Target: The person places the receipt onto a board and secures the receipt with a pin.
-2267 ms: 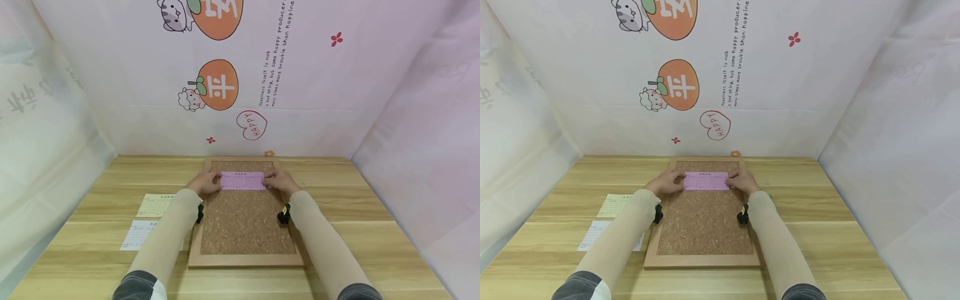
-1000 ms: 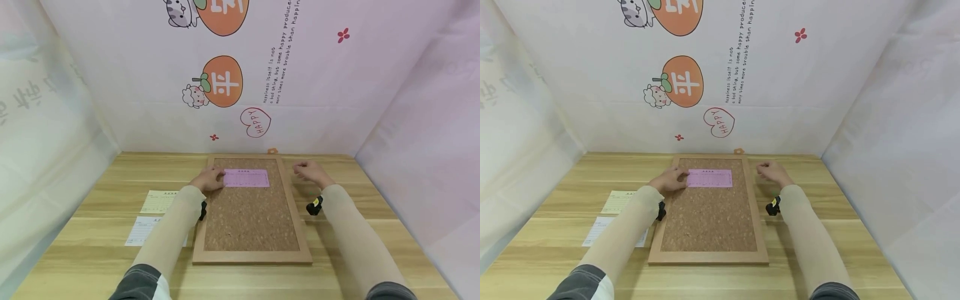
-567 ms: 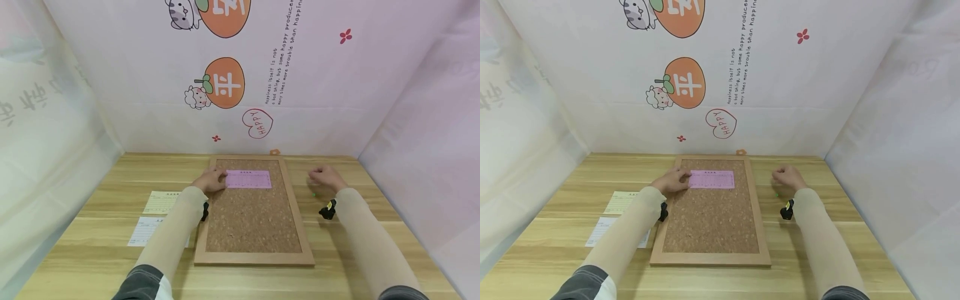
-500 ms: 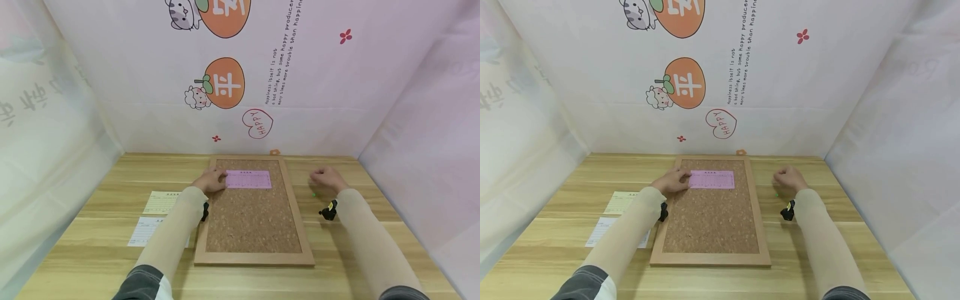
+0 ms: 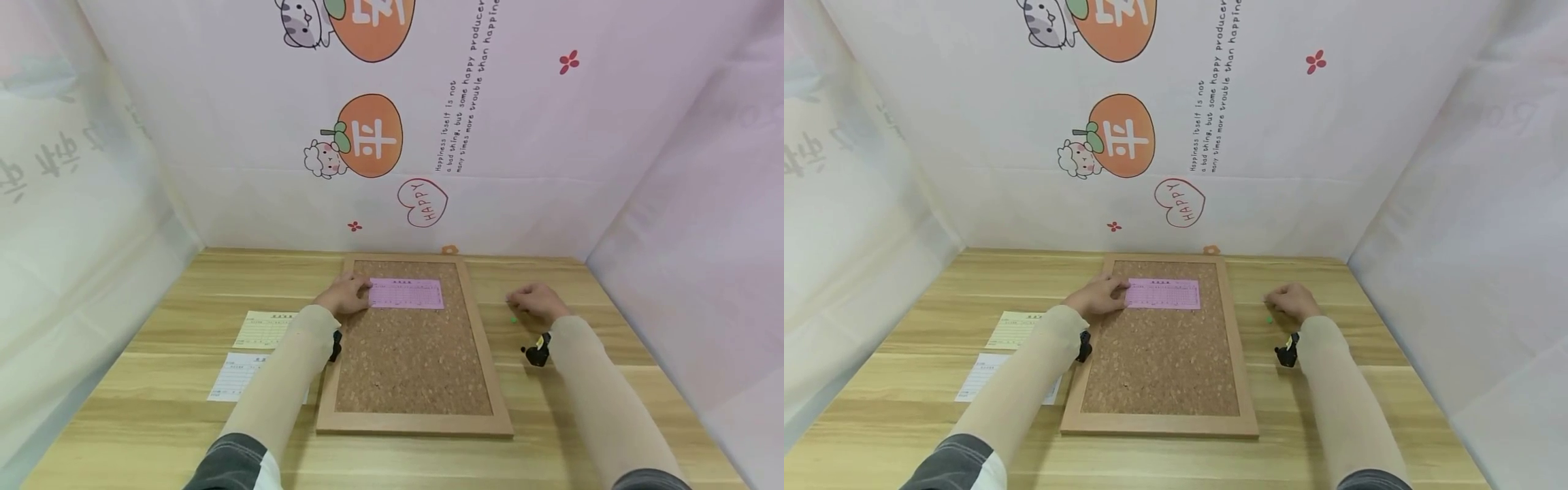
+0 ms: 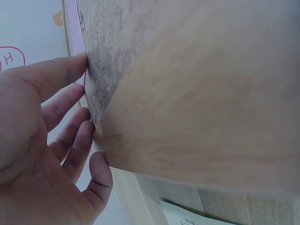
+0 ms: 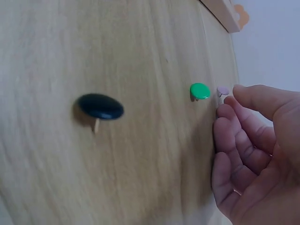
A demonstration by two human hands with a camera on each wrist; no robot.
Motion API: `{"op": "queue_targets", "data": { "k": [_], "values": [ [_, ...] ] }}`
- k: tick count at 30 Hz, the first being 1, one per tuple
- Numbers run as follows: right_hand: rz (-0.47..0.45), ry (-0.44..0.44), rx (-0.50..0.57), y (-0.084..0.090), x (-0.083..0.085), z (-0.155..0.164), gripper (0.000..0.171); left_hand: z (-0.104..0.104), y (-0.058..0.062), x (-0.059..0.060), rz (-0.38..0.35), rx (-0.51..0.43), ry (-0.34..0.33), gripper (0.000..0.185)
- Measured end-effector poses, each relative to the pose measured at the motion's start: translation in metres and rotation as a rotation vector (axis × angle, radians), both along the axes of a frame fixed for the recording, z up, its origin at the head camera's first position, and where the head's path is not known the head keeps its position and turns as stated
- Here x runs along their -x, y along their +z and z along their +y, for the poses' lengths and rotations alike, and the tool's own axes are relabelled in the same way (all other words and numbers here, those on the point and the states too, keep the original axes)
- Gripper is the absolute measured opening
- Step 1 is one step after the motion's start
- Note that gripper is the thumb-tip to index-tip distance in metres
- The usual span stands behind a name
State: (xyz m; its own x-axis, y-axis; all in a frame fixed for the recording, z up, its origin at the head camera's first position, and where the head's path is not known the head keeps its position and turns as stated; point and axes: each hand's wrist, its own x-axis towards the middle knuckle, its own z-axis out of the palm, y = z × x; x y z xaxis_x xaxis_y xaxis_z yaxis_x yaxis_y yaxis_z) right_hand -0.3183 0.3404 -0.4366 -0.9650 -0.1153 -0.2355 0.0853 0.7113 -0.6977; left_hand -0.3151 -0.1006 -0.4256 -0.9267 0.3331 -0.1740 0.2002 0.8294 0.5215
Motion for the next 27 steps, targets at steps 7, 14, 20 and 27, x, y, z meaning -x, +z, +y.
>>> {"op": "queue_targets", "data": {
  "k": [7, 14, 20, 27],
  "values": [
    [0.020, -0.019, 0.038, -0.0029, -0.0012, 0.0004, 0.044, 0.0016, -0.0012, -0.0012, 0.001, 0.001, 0.001, 0.051],
    [0.005, -0.043, 0.040, -0.0032, -0.0012, -0.0028, 0.044, 0.0019, 0.0006, -0.0023, 0.008, 0.013, -0.004, 0.049],
    [0.001, -0.087, 0.057, -0.0023, -0.0007, -0.0038, 0.045, 0.0017, 0.0017, -0.0008, 0.003, 0.008, -0.007, 0.050],
    [0.008, -0.112, 0.081, -0.0030, -0.0002, -0.0047, 0.045, 0.0010, 0.0012, -0.0001, -0.002, 0.003, 0.000, 0.050]
  ]
}}
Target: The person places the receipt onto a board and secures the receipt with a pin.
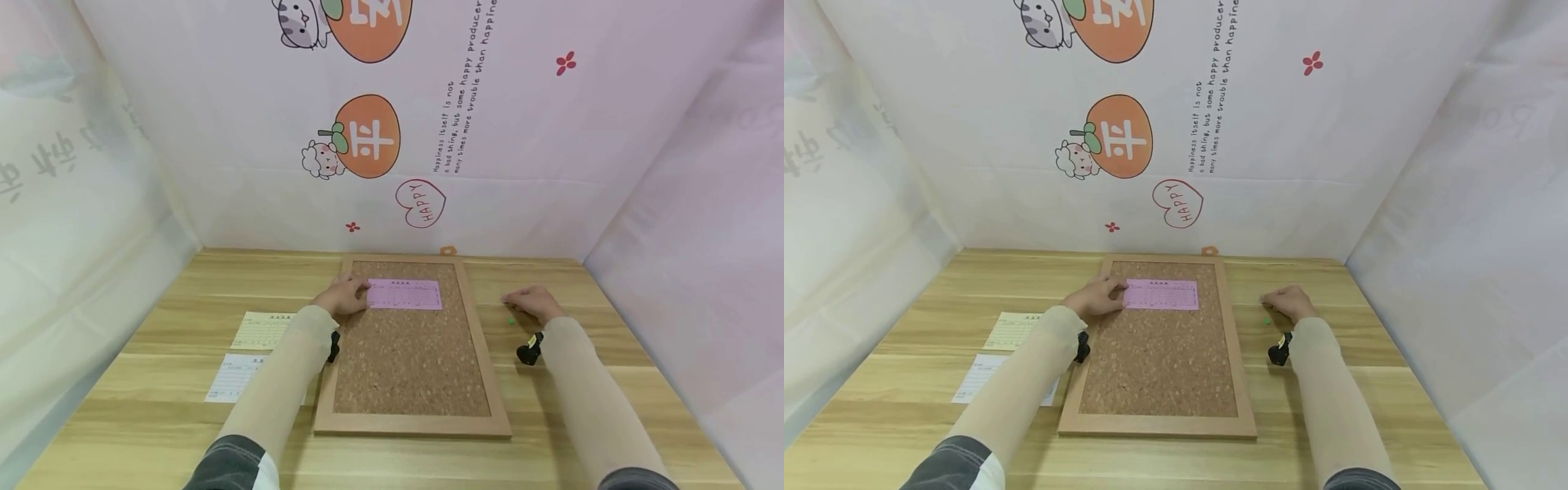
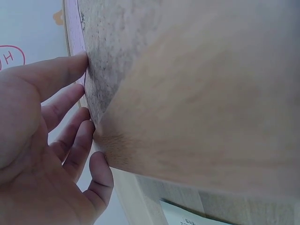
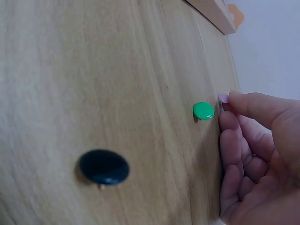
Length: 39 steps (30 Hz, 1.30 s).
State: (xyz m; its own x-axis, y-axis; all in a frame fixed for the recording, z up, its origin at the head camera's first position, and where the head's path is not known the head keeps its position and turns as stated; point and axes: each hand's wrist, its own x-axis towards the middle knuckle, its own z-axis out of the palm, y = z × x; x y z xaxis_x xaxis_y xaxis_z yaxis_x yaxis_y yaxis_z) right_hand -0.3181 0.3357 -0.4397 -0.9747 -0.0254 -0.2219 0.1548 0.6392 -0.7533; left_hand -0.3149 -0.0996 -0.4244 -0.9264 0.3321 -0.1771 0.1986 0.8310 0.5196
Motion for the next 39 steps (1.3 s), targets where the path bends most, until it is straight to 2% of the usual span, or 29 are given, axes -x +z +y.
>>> {"op": "queue_targets", "data": {
  "k": [11, 20, 27, 29, 33, 39],
  "values": [
    [-0.034, 0.047, 0.030, -0.001, 0.002, 0.002, 0.047, -0.002, -0.001, 0.000, -0.005, -0.002, 0.012, 0.050],
    [-0.023, -0.003, 0.082, -0.005, 0.002, 0.004, 0.039, -0.002, 0.002, -0.002, -0.018, -0.002, 0.010, 0.050],
    [0.000, -0.044, 0.077, -0.004, 0.000, 0.002, 0.034, -0.002, 0.000, -0.001, -0.017, 0.005, 0.013, 0.050],
    [-0.008, -0.044, 0.108, -0.003, 0.000, 0.003, 0.032, -0.001, -0.001, 0.000, -0.016, 0.002, 0.012, 0.050],
    [-0.013, 0.006, 0.146, 0.002, 0.001, -0.003, 0.032, -0.001, -0.003, 0.002, -0.013, 0.003, 0.010, 0.050],
    [0.035, 0.091, 0.071, 0.013, 0.005, -0.023, 0.045, -0.002, -0.003, 0.001, -0.008, 0.007, 0.015, 0.051]
  ]
}}
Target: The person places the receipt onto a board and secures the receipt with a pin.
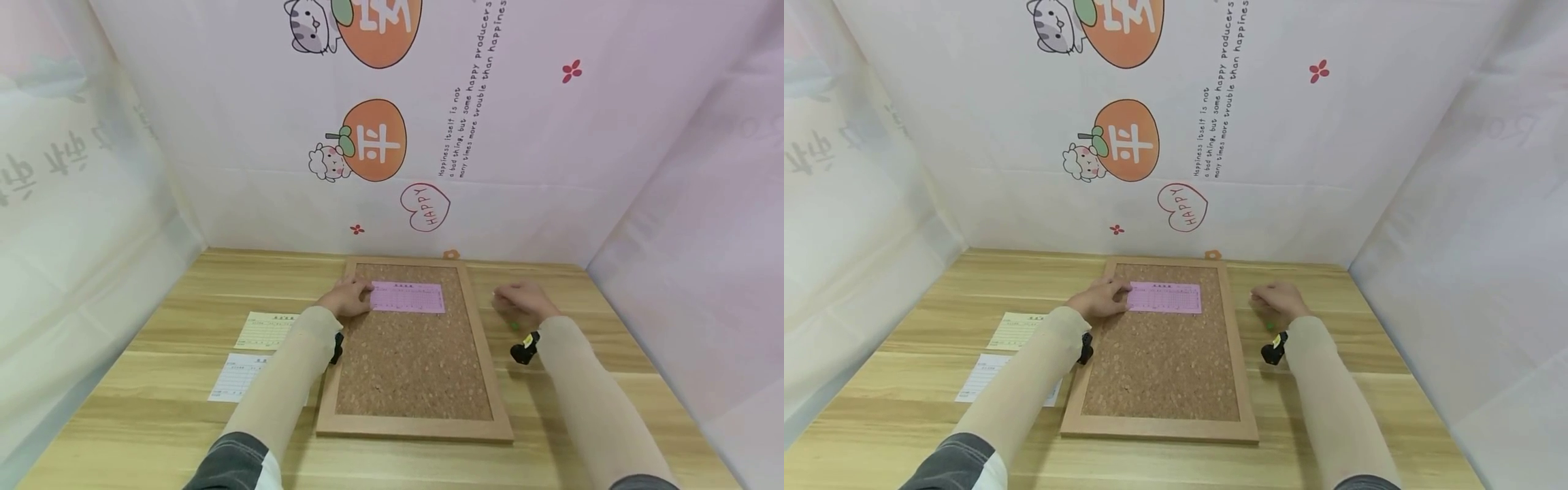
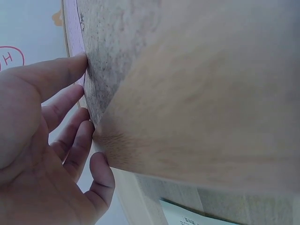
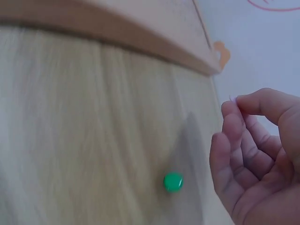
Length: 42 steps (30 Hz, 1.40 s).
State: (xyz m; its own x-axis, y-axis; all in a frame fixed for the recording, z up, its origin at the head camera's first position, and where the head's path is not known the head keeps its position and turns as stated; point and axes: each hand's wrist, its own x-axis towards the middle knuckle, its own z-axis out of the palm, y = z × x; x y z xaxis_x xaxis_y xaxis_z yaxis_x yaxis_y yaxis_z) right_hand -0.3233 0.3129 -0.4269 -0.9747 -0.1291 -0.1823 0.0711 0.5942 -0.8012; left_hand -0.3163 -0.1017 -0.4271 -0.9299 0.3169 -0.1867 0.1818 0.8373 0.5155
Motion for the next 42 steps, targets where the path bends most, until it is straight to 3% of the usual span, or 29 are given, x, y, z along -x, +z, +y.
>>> {"op": "queue_targets", "data": {
  "k": [7, 11, 28, 42],
  "values": [
    [-0.053, -0.022, 0.235, -0.003, 0.011, -0.017, 0.049, 0.002, -0.001, -0.001, 0.006, 0.002, 0.002, 0.050],
    [-0.066, -0.020, 0.280, -0.002, 0.013, -0.027, 0.049, 0.003, 0.000, -0.001, 0.006, 0.000, 0.002, 0.050],
    [-0.099, 0.068, 0.369, 0.000, 0.026, -0.079, 0.042, 0.002, -0.001, -0.002, 0.006, 0.006, 0.003, 0.051],
    [-0.082, 0.014, 0.369, -0.007, 0.031, -0.109, 0.039, 0.002, 0.002, -0.003, 0.001, 0.006, 0.002, 0.051]
  ]
}}
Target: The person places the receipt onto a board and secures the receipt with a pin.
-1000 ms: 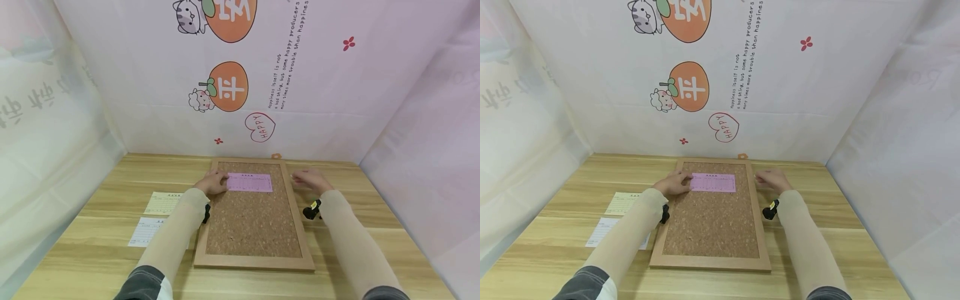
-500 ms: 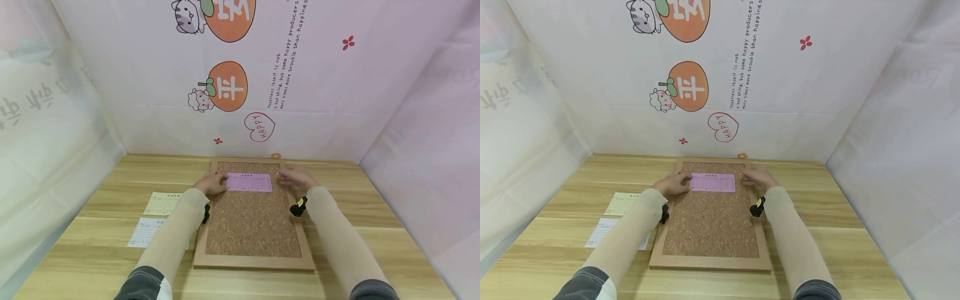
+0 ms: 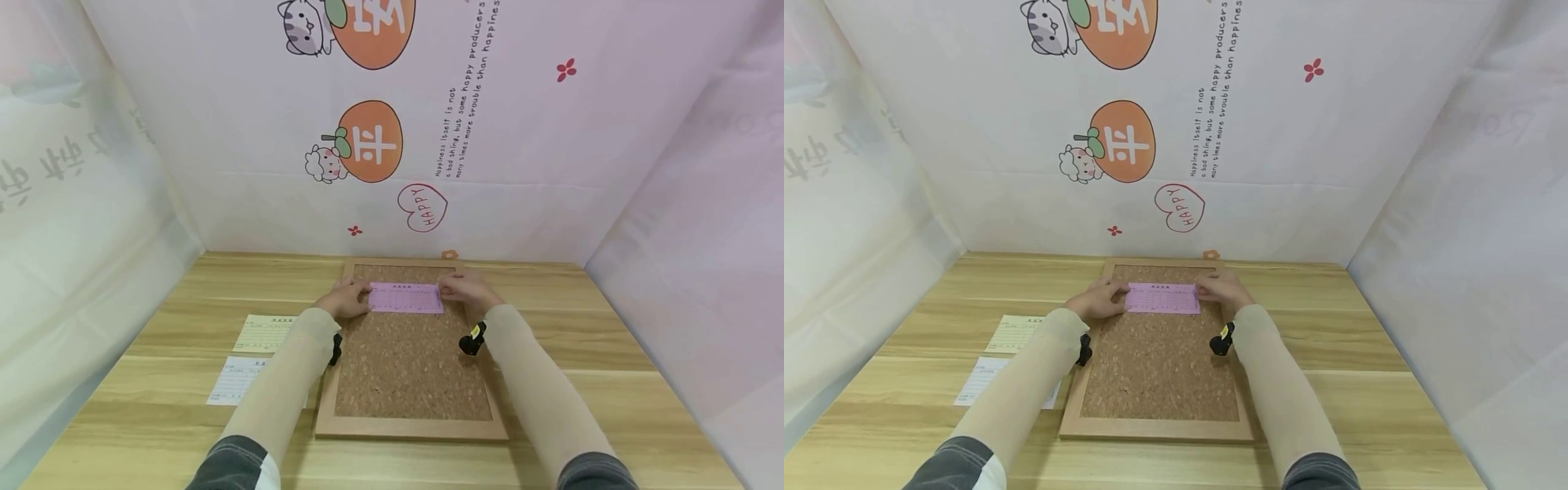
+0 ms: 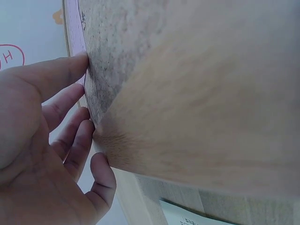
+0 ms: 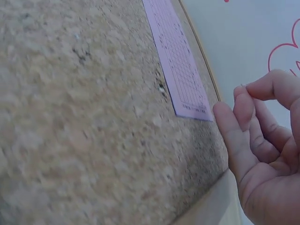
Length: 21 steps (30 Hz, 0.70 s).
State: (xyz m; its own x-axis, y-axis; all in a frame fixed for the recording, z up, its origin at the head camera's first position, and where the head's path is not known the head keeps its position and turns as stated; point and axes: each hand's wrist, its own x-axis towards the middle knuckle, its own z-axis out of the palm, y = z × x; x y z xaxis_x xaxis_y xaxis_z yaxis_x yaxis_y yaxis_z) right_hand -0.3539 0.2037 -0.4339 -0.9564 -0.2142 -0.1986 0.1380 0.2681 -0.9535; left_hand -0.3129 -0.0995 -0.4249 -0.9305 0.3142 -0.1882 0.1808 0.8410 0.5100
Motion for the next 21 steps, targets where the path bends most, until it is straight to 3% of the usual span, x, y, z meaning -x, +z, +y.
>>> {"op": "queue_targets", "data": {
  "k": [6, 10, 13, 21],
  "values": [
    [0.023, 0.018, -0.048, 0.000, 0.000, -0.009, 0.036, 0.000, 0.001, -0.001, -0.002, 0.005, -0.003, 0.052],
    [0.014, -0.014, -0.052, -0.001, 0.000, -0.017, 0.036, 0.000, 0.002, 0.001, -0.007, 0.002, -0.001, 0.052],
    [0.017, -0.031, -0.010, -0.001, 0.001, -0.024, 0.034, 0.000, 0.001, 0.001, -0.007, 0.006, -0.002, 0.052],
    [-0.022, 0.028, -0.067, 0.006, 0.003, -0.042, 0.034, -0.001, 0.002, -0.001, 0.026, 0.009, -0.028, 0.051]
  ]
}}
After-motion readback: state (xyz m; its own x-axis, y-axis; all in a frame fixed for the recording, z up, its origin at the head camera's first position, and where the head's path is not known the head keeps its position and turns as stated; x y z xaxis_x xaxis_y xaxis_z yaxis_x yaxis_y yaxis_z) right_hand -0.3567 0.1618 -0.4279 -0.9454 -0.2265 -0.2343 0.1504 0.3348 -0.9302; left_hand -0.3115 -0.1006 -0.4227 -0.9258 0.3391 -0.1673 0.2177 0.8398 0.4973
